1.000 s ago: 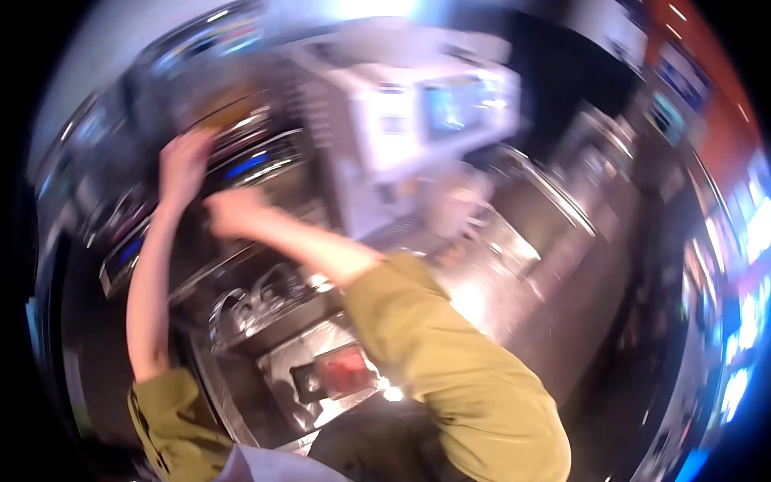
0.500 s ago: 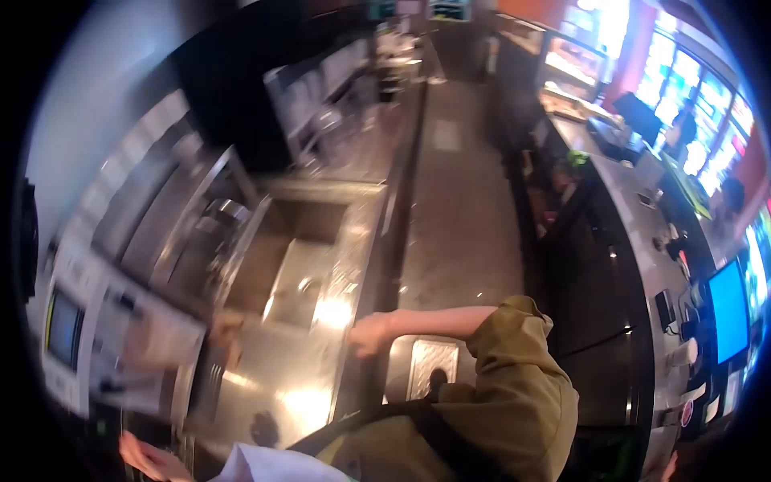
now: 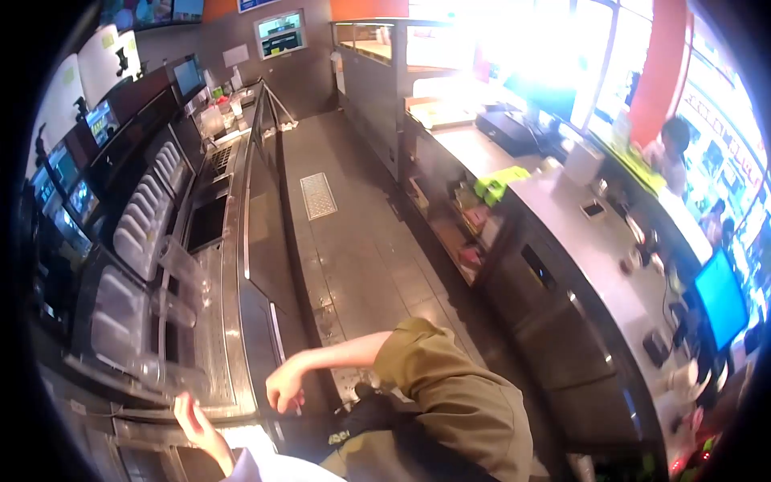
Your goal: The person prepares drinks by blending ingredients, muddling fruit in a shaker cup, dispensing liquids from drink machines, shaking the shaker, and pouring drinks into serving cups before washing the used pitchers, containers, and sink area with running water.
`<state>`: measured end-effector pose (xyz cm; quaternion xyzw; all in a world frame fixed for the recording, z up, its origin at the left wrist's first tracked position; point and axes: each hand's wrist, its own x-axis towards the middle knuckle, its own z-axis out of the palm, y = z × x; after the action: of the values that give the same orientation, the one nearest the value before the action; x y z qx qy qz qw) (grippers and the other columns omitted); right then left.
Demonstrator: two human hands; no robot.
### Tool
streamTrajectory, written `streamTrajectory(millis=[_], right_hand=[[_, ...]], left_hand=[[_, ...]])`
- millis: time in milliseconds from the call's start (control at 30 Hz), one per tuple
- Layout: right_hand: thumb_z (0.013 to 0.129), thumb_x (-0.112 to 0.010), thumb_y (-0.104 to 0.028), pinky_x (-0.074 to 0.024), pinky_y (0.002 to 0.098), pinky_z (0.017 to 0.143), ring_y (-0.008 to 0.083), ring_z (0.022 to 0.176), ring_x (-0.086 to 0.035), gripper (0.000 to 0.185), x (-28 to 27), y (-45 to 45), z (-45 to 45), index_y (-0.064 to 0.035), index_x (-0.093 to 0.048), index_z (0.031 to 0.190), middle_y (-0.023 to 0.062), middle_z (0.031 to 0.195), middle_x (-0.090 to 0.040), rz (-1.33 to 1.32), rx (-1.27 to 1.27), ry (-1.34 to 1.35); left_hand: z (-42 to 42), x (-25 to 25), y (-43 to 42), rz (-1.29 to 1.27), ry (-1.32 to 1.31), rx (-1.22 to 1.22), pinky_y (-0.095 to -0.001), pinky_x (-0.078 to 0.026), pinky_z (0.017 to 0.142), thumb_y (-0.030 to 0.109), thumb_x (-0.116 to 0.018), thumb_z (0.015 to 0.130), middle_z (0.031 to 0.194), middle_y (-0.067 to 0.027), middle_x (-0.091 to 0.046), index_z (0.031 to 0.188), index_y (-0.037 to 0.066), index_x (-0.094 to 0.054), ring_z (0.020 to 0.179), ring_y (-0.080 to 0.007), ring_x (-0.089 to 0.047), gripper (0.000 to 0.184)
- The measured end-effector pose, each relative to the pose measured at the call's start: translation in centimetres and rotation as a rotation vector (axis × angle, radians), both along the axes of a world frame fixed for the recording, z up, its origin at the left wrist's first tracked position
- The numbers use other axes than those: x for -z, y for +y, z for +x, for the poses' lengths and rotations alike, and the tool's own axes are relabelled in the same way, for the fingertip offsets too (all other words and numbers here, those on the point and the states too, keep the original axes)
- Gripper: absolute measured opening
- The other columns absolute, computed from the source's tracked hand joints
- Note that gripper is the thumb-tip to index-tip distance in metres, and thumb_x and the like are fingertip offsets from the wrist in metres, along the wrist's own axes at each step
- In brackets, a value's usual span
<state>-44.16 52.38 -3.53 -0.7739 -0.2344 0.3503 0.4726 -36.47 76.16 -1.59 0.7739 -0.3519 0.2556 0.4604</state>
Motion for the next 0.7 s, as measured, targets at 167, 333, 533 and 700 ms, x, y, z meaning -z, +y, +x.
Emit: streamTrajectory(millis=[167,333,533,700], right_hand=[[0.079,-0.052,-0.028,-0.0473,0.0349,0.077,0.0232,0.091,-0.059,0.041,-1.5,-22.5,9.4,-0.0016,-0.053,0.11,0.0153,0.101,-0.06,-0.24,0.478,-0.243],[0.078,-0.047,-0.019,-0.0476,0.0324,0.059,0.0247,0.056,-0.058,0.023,4.7,-45.4,20.6,-0.0032,-0.06,0.088,0.0155,0.07,-0.06,-0.411,0.628,0.154],[0.075,-0.051,-0.017,-0.0477,0.0356,0.07,0.0287,0.073,-0.061,0.025,7.3,-46.9,49.6,-0.0039,-0.061,0.093,0.0129,0.08,-0.063,-0.271,0.309,-0.608],[0.073,-0.05,-0.013,-0.0459,0.0342,0.079,0.0279,0.086,-0.06,0.024,13.1,-35.5,67.6,-0.0051,-0.064,0.091,0.0144,0.088,-0.063,-0.198,-0.176,-0.43]], left_hand=[[14.5,-1.3,-19.9,-0.312,0.241,-0.167,-0.033,-0.034,0.094,0.009,-0.052,0.084,0.118,-0.0115,-0.045,0.109,0.002,-0.055,0.111,-0.0225,-0.043,0.026],[28.6,0.7,-31.6,-0.247,-0.008,-0.591,-0.0396,-0.022,0.101,0.02,-0.064,0.077,0.131,-0.0166,-0.026,0.117,0.014,-0.054,0.122,-0.0293,-0.028,0.042],[35.3,3.6,-35.1,-0.186,-0.15,-1.117,-0.0434,-0.017,0.102,0.03,-0.074,0.066,0.134,-0.0163,-0.014,0.117,0.015,-0.052,0.126,-0.0325,-0.017,0.058],[37.4,6.4,-34.3,-0.222,-0.104,-1.287,-0.0411,-0.028,0.097,0.018,-0.082,0.056,0.126,-0.0163,-0.032,0.115,0.009,-0.032,0.117,-0.0304,-0.034,0.078]])
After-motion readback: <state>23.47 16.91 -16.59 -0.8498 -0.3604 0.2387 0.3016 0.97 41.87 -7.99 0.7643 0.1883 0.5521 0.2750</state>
